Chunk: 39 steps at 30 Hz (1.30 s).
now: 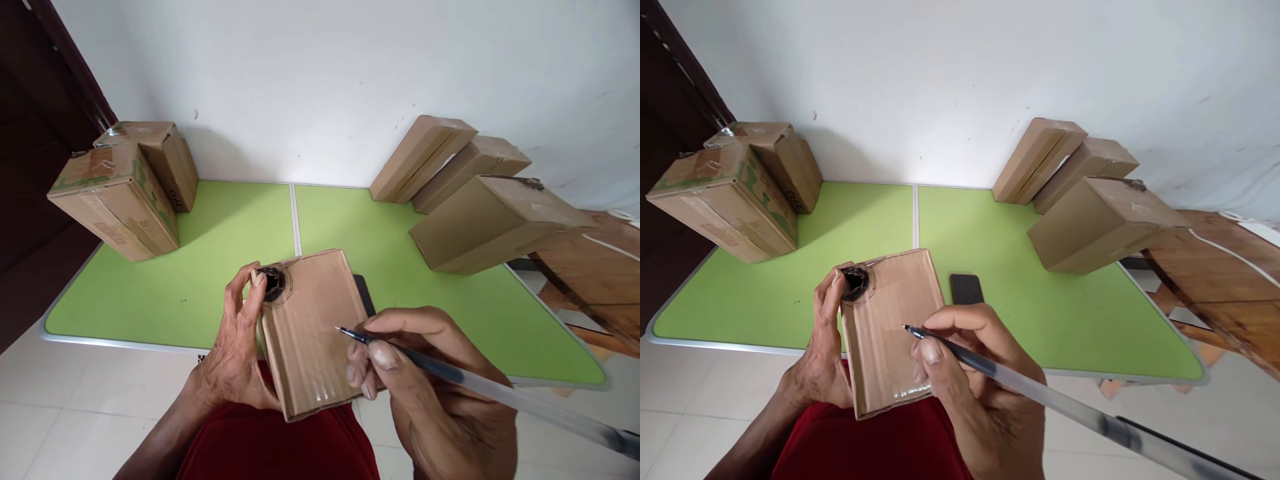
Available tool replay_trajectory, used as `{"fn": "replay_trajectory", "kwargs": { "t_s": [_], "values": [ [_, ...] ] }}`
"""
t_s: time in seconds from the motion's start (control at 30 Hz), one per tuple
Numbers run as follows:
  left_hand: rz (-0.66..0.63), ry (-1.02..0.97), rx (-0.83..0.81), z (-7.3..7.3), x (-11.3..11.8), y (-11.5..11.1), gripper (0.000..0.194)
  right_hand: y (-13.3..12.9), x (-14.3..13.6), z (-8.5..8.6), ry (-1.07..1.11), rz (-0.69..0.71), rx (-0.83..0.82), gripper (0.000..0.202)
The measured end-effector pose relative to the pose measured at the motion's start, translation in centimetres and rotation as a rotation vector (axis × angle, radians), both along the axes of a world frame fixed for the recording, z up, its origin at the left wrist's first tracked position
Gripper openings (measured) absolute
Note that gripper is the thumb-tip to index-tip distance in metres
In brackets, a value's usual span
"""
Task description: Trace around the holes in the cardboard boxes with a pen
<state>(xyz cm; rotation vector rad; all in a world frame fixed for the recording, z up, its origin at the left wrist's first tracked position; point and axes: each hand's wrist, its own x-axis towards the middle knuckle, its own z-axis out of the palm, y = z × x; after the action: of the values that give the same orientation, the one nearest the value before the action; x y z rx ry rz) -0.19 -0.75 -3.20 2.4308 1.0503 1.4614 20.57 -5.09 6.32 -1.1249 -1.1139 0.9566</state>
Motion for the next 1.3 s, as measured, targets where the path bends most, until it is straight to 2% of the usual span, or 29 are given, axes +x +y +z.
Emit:
{"fn": "replay_trajectory", "kwargs": {
  "t_s": [0.13, 0.27, 0.4, 0.5, 0.7, 0.9, 1.03, 1.17, 1.23, 1.3],
  "values": [
    [-0.006, -0.012, 0.01, 0.0, -0.2, 0.2, 0.155, 0.1, 0.2, 0.4, -0.005, -0.107, 0.065, 0.009],
    [-0.032, -0.013, 0.006, -0.1, -0.5, 0.4, 0.163, 0.7, 0.6, 0.4, -0.041, -0.168, 0.15, 0.009],
    [-0.039, -0.02, -0.006, -0.3, -0.6, 0.5, 0.158, 0.6, 0.4, 0.3, -0.1, -0.165, 0.137, 0.004],
    [-0.033, -0.026, -0.017, -0.2, -0.6, 0.5, 0.156, 0.4, 0.2, 0.5, -0.094, -0.145, 0.108, 0.009],
    [-0.1, -0.084, -0.04, -0.8, -0.5, 0.7, 0.169, 0.5, 0.3, 0.6, -0.081, -0.117, 0.118, 0.005],
    [-0.145, -0.154, -0.16, -1.8, -0.4, 0.3, 0.179, 1.1, -0.2, 0.8, -0.254, -0.039, 0.179, 0.004],
    [-0.167, -0.138, -0.166, -1.2, -0.5, 0.3, 0.17, 1.5, 0.1, 0.7, -0.338, 0.054, 0.24, 0.009],
    [-0.183, -0.075, -0.23, -0.1, -0.5, 0.3, 0.174, 2.3, 2.2, 1.0, -0.396, -0.07, 0.323, 0.016],
    [-0.223, -0.067, -0.257, 0.2, -0.4, 0.3, 0.179, 3.5, 3.3, 1.2, -0.535, -0.151, 0.374, 0.025],
    [-0.264, -0.054, -0.274, 0.4, -0.3, 0.4, 0.182, 4.8, 3.5, 1.3, -0.694, -0.15, 0.396, 0.03]
  ]
}}
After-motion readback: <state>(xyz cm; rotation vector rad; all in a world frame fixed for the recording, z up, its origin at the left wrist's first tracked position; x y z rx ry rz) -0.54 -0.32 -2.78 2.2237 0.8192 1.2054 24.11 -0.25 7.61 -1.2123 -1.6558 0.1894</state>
